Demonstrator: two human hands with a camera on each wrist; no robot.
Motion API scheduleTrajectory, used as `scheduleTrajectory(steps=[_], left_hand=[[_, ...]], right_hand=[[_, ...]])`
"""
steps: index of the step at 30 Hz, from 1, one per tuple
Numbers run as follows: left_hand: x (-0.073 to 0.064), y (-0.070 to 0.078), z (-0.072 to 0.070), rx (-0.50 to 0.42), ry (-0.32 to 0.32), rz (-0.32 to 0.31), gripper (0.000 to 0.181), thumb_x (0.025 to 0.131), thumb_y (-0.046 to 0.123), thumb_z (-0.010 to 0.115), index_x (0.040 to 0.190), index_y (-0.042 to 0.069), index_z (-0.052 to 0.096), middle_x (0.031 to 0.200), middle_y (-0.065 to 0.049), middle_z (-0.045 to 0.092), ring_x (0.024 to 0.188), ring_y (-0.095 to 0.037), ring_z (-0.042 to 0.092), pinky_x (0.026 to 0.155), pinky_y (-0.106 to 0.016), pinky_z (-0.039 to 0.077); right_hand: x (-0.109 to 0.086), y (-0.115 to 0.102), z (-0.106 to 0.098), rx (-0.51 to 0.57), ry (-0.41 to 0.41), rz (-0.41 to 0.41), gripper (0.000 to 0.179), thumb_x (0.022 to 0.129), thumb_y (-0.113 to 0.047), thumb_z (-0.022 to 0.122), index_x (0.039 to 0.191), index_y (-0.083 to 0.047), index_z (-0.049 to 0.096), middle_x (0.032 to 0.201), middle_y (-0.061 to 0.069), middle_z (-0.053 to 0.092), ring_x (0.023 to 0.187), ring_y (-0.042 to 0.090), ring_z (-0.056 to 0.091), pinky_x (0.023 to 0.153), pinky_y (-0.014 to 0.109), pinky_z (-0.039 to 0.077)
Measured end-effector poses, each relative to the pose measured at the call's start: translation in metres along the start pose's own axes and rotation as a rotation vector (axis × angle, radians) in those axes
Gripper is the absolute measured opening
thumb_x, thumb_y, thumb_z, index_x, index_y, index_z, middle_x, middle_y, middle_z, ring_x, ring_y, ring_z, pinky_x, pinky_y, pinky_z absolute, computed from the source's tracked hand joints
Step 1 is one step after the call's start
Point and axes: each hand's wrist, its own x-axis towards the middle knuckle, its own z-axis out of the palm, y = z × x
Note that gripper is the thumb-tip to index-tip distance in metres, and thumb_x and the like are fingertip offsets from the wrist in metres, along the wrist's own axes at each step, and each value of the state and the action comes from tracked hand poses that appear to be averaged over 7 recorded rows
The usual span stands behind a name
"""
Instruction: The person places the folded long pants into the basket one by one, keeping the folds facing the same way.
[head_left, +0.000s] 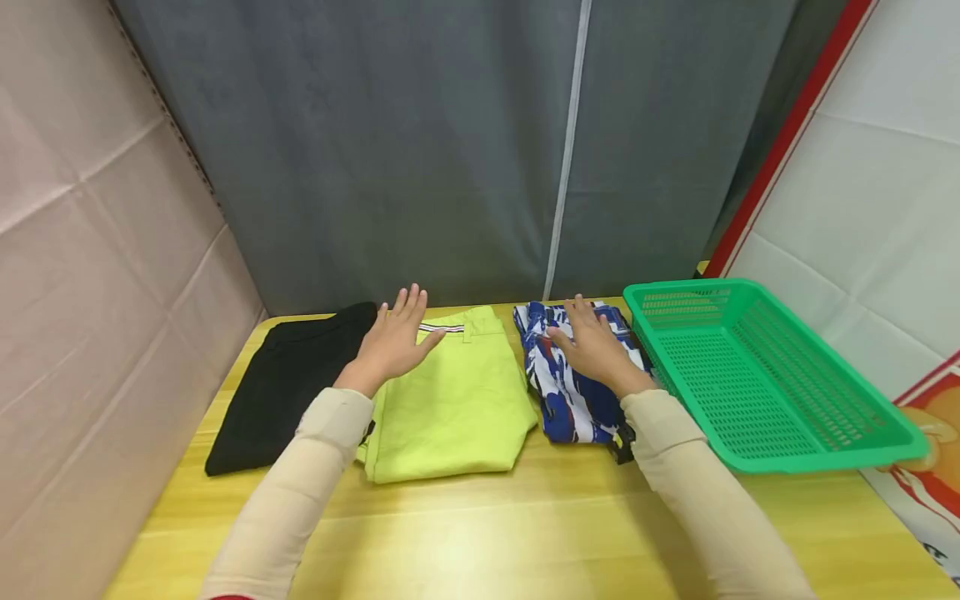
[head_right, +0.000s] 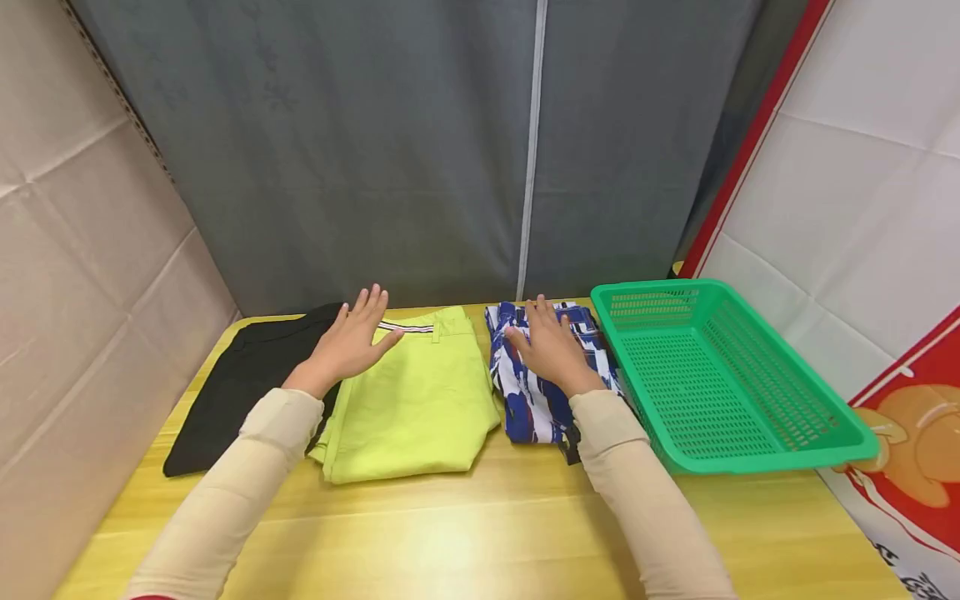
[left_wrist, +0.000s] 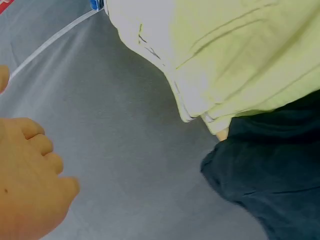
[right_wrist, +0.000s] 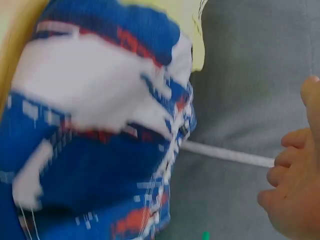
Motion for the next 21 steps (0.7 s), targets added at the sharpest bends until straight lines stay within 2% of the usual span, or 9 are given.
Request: scheduleTrajectory(steps=[4, 7, 9, 12, 18, 21], left_hand=[[-0.003, -0.008, 0.007, -0.13, -0.073, -0.029, 0.081, 0.101, 0.053, 0.035, 0.155, 0.009, -0.006, 0.163, -0.01, -0.012, 0.151, -0.029, -0.005, 0.12, -0.052, 0.012], [-0.007, -0.014, 0.011, -0.216, -0.113, -0.035, 0.081, 0.101, 0.05, 0.038, 0.155, 0.008, -0.005, 0.162, -0.011, -0.013, 0.151, -0.031, -0.004, 0.118, -0.055, 0.016], [-0.009, -0.018, 0.014, -0.264, -0.137, -0.039, 0.082, 0.101, 0.05, 0.039, 0.155, 0.007, -0.005, 0.162, -0.013, -0.012, 0.15, -0.033, -0.003, 0.118, -0.056, 0.015], [-0.013, -0.023, 0.017, -0.334, -0.181, -0.05, 0.083, 0.101, 0.052, 0.038, 0.155, 0.006, -0.005, 0.162, -0.014, -0.013, 0.15, -0.034, -0.003, 0.119, -0.057, 0.011], [-0.02, -0.031, 0.02, -0.47, -0.267, -0.08, 0.081, 0.102, 0.051, 0.033, 0.154, 0.006, -0.011, 0.161, -0.019, -0.014, 0.149, -0.038, -0.008, 0.118, -0.059, 0.008], [-0.023, -0.033, 0.02, -0.559, -0.31, -0.096, 0.079, 0.103, 0.05, 0.03, 0.153, 0.008, -0.014, 0.16, -0.021, -0.016, 0.148, -0.04, -0.012, 0.117, -0.061, 0.005]], right_hand=[[-0.001, -0.007, 0.009, 0.193, -0.034, 0.007, 0.07, 0.105, -0.038, 0.035, 0.153, 0.003, 0.007, 0.16, 0.025, 0.004, 0.147, 0.042, 0.011, 0.118, 0.056, 0.015], [-0.001, -0.015, 0.018, 0.274, -0.086, 0.017, 0.069, 0.105, -0.04, 0.031, 0.154, 0.002, 0.007, 0.158, 0.026, 0.017, 0.144, 0.041, 0.025, 0.115, 0.055, 0.025], [-0.001, -0.019, 0.024, 0.313, -0.117, 0.021, 0.068, 0.105, -0.042, 0.03, 0.155, -0.001, 0.008, 0.158, 0.024, 0.022, 0.144, 0.039, 0.027, 0.115, 0.054, 0.027], [-0.001, -0.028, 0.032, 0.372, -0.159, 0.006, 0.067, 0.105, -0.043, 0.03, 0.155, -0.003, 0.01, 0.158, 0.022, 0.023, 0.145, 0.038, 0.025, 0.116, 0.054, 0.025], [-0.001, -0.044, 0.042, 0.489, -0.267, 0.018, 0.071, 0.105, -0.045, 0.029, 0.155, -0.002, 0.004, 0.162, 0.018, 0.008, 0.149, 0.035, 0.011, 0.12, 0.051, 0.014], [0.0, -0.052, 0.041, 0.515, -0.286, 0.029, 0.073, 0.104, -0.047, 0.028, 0.155, -0.001, 0.002, 0.162, 0.018, 0.003, 0.15, 0.034, 0.006, 0.121, 0.049, 0.011]])
